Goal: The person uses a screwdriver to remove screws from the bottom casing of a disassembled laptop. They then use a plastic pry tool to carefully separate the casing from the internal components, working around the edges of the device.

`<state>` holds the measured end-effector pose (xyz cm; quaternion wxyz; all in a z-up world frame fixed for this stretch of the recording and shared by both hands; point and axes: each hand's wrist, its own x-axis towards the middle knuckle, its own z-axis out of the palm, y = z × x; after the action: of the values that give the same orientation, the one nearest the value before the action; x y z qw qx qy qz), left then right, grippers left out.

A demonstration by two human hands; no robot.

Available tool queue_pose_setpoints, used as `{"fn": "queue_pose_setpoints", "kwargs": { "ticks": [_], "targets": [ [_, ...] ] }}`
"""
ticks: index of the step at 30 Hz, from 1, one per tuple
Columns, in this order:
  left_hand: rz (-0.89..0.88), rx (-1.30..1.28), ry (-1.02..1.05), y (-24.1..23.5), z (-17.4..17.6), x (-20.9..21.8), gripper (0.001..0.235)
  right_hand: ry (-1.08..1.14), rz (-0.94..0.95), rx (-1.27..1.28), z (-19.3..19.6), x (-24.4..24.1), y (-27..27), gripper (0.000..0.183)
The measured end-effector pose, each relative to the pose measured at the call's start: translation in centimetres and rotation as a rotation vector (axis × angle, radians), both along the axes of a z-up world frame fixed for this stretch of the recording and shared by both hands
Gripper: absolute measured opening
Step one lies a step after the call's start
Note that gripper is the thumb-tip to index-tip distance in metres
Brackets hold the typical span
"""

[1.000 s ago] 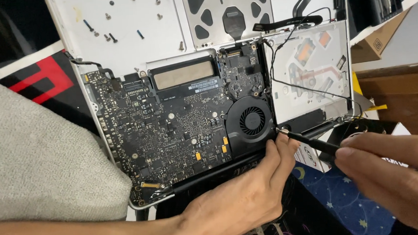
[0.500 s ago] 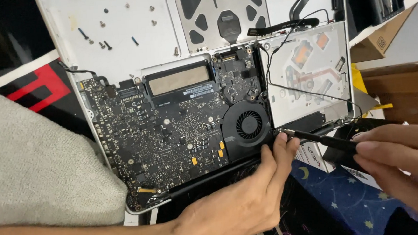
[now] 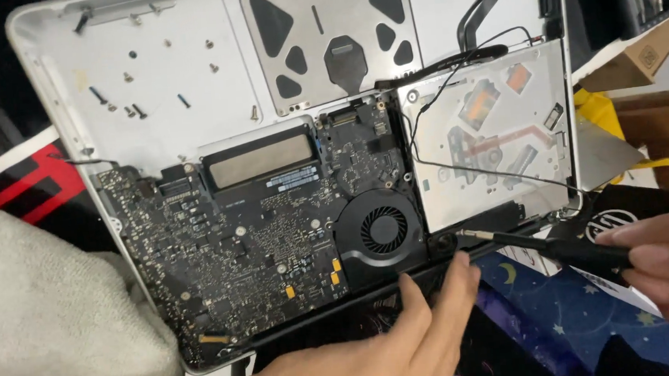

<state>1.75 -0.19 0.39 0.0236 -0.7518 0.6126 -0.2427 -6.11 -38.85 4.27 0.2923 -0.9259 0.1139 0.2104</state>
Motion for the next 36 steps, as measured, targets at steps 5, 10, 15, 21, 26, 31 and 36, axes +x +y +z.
{"fn": "queue_pose_setpoints", "kwargs": {
  "ticks": [5,10,15,21,26,31,36],
  "targets": [
    [0.006,-0.056,0.016,1.0,0.6,1.0,0.011,0.429,-0.986,0.135,0.7,4.1,4.3,0.05],
    [0.184,-0.114,0.494,0.7,1.2,1.8,0.035,0.403,-0.886,0.144,-0.3,2.2,3.0,0.053],
    [0.244,-0.265,0.646,-0.1,0.1,2.2,0.042,0.373,-0.73,0.158,-1.3,0.7,2.3,0.059],
    [0.246,-0.352,0.804,-0.2,-0.3,2.6,0.065,0.773,-0.964,0.091,-7.7,-1.0,-4.9,0.046],
    [0.224,-0.368,0.889,-0.3,-0.4,2.6,0.046,0.481,-0.484,0.035,-6.1,-3.4,-5.8,0.051],
    [0.268,-0.375,0.837,-0.4,-0.5,2.6,0.031,0.799,-0.166,-0.264,-7.6,-0.9,-4.6,0.035],
    [0.263,-0.37,0.888,-0.3,-0.7,2.4,0.038,0.534,-0.603,0.076,-8.4,-4.6,-9.6,0.054]
  ]
}}
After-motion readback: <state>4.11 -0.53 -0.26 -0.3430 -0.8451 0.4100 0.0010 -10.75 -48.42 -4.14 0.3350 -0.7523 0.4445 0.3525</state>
